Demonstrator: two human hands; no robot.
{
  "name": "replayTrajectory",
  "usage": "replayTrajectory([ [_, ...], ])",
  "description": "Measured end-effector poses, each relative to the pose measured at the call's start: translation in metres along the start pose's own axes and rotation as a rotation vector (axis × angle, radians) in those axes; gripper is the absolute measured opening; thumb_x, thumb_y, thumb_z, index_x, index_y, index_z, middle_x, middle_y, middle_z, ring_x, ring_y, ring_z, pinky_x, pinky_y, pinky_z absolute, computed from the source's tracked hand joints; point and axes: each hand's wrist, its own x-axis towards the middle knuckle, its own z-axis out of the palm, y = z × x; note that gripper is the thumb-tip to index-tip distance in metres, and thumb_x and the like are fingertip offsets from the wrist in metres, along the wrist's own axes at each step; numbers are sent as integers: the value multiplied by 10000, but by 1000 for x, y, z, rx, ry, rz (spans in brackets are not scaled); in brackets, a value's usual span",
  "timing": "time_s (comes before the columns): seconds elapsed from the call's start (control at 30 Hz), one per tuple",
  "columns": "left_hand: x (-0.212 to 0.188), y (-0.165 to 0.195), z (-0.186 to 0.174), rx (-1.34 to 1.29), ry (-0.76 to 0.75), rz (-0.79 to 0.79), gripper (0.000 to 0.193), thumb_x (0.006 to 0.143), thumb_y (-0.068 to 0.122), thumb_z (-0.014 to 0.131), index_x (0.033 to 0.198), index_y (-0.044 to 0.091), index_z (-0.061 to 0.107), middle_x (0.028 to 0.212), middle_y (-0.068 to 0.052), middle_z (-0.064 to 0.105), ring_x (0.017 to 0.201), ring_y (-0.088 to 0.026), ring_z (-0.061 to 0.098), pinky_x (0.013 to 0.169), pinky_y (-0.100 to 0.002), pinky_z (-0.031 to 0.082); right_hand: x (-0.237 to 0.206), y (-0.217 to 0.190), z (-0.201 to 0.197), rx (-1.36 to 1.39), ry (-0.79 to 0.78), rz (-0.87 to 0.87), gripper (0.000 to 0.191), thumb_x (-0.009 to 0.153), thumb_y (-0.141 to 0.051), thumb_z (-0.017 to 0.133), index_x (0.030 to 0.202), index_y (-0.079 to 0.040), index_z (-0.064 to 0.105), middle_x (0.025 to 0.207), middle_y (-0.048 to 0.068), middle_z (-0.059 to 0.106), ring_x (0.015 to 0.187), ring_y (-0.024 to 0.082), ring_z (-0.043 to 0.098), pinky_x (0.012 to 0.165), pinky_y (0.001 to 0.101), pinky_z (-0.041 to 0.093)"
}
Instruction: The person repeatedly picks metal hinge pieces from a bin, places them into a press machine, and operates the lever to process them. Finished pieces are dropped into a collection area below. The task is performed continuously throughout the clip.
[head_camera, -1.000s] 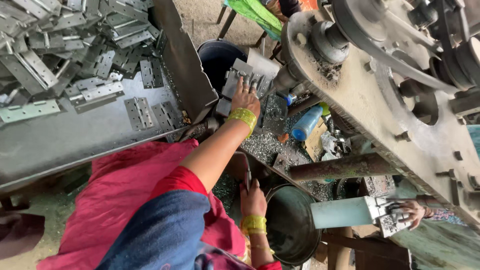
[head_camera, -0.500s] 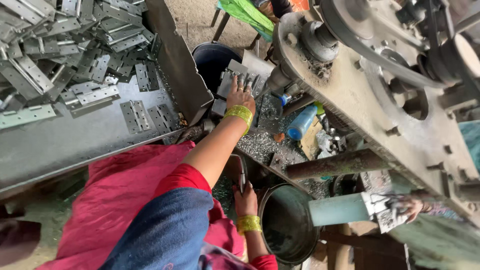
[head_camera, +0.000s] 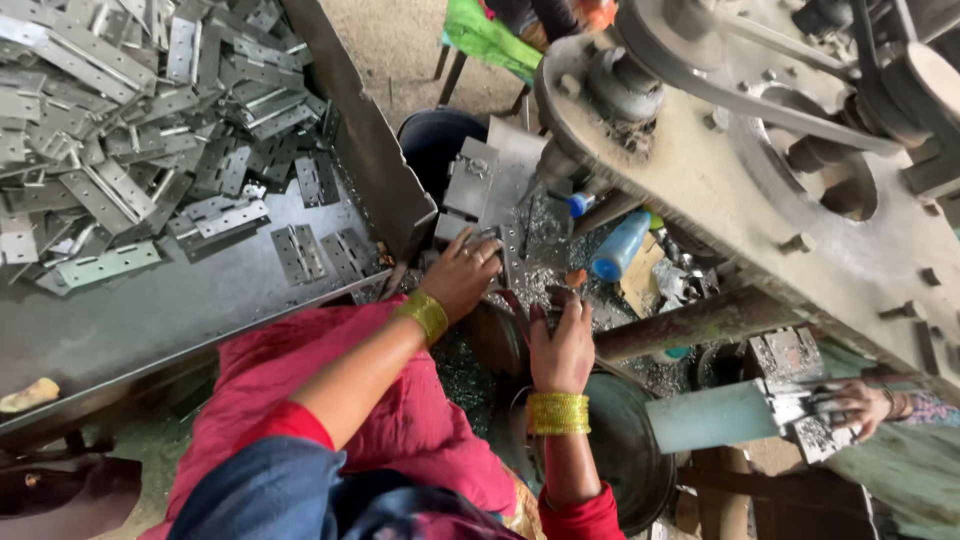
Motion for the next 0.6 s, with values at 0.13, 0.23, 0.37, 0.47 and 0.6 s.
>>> replayTrajectory([
  [0.13,51,1,10,-330,30,-47,185,1015,126,548,1139,81,677,1187,-167,688,1091,-327,662,983,-513,488,11,-14,-8,12,29,75,306,899,-199,723,1131,-11,658,1119,173,667,965,354,694,826,449,530],
  [0.23,93,35,13,92,201,-95,191,926,133,580,1035,68,724,1161,-152,712,1032,-302,677,889,-481,515,12,-14,-8,60,10,125,292,899,-192,706,1129,-17,662,1105,149,689,938,319,720,812,432,536],
  [0.37,106,46,8,10,-374,-442,252,1000,203,553,1054,90,772,1252,-189,650,1124,-328,616,930,-488,482,7,-4,-5,149,41,21,224,952,-179,676,1117,-27,680,1051,152,726,944,318,722,840,421,547],
  [0.47,75,30,5,-37,-278,-450,308,927,213,589,1153,81,752,1449,-207,530,1269,-342,517,1006,-490,419,7,5,1,103,9,148,272,908,-235,706,1097,-39,697,996,171,748,936,342,735,820,449,546],
  [0.6,29,21,4,223,-302,-305,389,912,218,562,1237,69,715,1620,-203,358,1467,-362,307,1106,-553,264,11,10,8,-41,-135,166,316,912,-325,681,1090,-65,708,1015,180,752,949,391,704,822,488,526],
])
